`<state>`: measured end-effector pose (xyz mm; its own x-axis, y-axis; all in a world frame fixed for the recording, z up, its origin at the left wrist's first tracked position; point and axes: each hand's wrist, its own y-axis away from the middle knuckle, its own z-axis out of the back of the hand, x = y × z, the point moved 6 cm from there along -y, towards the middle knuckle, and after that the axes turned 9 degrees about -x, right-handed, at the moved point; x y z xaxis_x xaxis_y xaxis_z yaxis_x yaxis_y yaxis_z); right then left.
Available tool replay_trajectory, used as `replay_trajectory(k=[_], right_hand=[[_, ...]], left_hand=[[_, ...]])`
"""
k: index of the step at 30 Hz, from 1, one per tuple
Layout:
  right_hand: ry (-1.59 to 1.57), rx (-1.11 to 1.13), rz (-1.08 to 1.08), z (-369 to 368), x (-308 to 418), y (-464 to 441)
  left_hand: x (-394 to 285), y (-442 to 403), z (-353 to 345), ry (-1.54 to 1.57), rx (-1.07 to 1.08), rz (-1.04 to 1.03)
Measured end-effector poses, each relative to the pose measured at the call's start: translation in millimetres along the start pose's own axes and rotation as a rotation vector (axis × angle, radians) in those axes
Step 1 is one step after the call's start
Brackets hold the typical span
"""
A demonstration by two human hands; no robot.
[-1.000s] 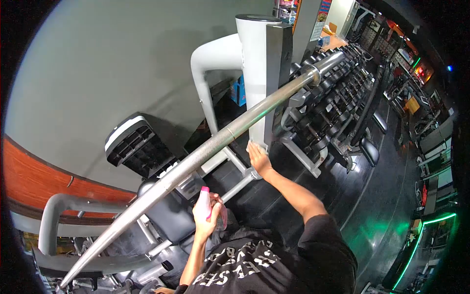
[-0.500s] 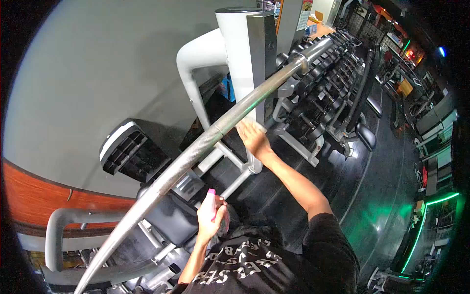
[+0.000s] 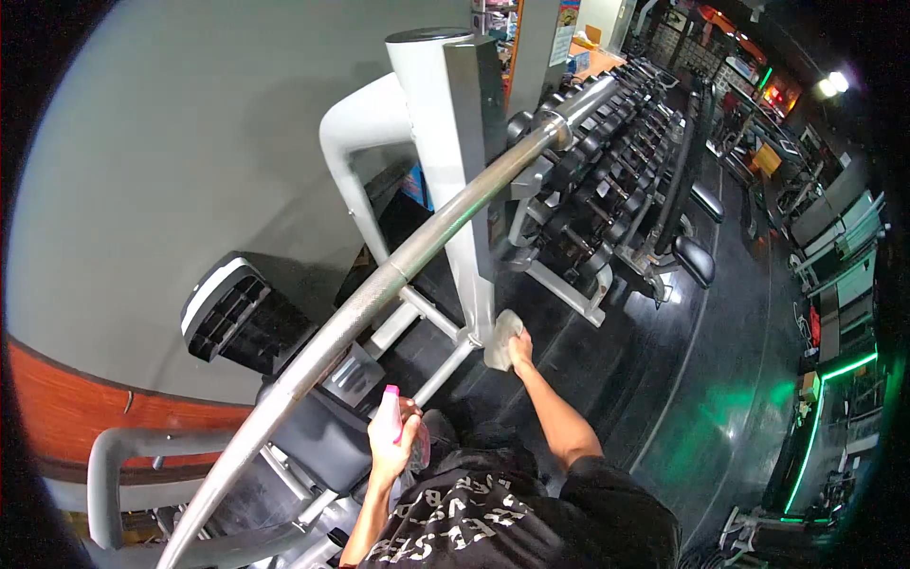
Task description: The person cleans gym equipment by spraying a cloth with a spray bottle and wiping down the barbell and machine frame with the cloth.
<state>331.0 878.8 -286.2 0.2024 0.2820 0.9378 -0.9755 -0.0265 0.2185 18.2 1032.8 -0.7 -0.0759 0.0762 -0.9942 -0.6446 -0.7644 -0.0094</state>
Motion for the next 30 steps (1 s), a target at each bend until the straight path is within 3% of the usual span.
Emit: replay_trajectory(k=[1, 3, 5, 6, 8, 9, 12, 14, 15, 16, 18, 19, 21, 22, 24, 26, 27, 30], right_hand=[[-0.256, -0.05, 0.001, 0, 17, 5], [-0.268, -0.149, 0.177, -4, 78, 26], [-0.308, -0.265, 0.554, -22, 136, 49], [-0.115, -0.216, 0.731, -42, 140, 51], [0.142, -0.233, 0.74, -54, 150, 64], [0.248, -0.241, 0.763, -57, 146, 66], [0.379, -0.218, 0.805, -58, 120, 70], [0.302, -0.07, 0.597, -54, 94, 68], [0.254, -0.079, 0.595, -54, 68, 62], [0.176, 0.11, -0.004, -55, 39, 51], [0.034, -0.042, -0.275, -41, 29, 55], [0.029, -0.033, -0.268, -52, 24, 53], [-0.209, -0.225, 0.308, -53, 47, 49], [-0.211, -0.225, 0.308, -50, 65, 57], [0.142, -0.119, 0.835, -46, 162, 101], [0.256, -0.078, 1.193, -55, 199, 116], [0.316, -0.061, 1.316, -59, 214, 120], [0.492, -0.058, 1.411, -68, 216, 92]], left_hand=[[2, -1, -4, -0.002, 0.012, 0.004], [2, -5, -11, -0.026, 0.058, -0.02], [-10, -10, -19, -0.034, 0.093, -0.026], [-16, -9, -21, -0.036, 0.123, -0.032], [-21, -8, -23, -0.032, 0.115, -0.023], [-23, -11, -24, -0.117, 0.129, -0.132], [-21, -5, -15, -0.075, 0.104, -0.096], [-23, -2, -11, -0.112, 0.074, -0.12], [-26, -1, -8, -0.144, 0.045, -0.145], [-22, 1, -5, -0.143, 0.034, -0.149], [-11, 4, 0, -0.16, 0.03, -0.163], [-21, 6, -1, -0.158, 0.025, -0.149], [-15, 9, 0, -0.113, 0.025, -0.083], [-15, 10, -1, -0.106, 0.019, -0.093], [-9, 10, -4, -0.027, 0.029, -0.059], [-7, 10, -8, -0.107, 0.082, -0.061], [-9, 10, -9, -0.133, 0.096, -0.076], [-15, 13, -10, -0.147, 0.1, -0.097]])
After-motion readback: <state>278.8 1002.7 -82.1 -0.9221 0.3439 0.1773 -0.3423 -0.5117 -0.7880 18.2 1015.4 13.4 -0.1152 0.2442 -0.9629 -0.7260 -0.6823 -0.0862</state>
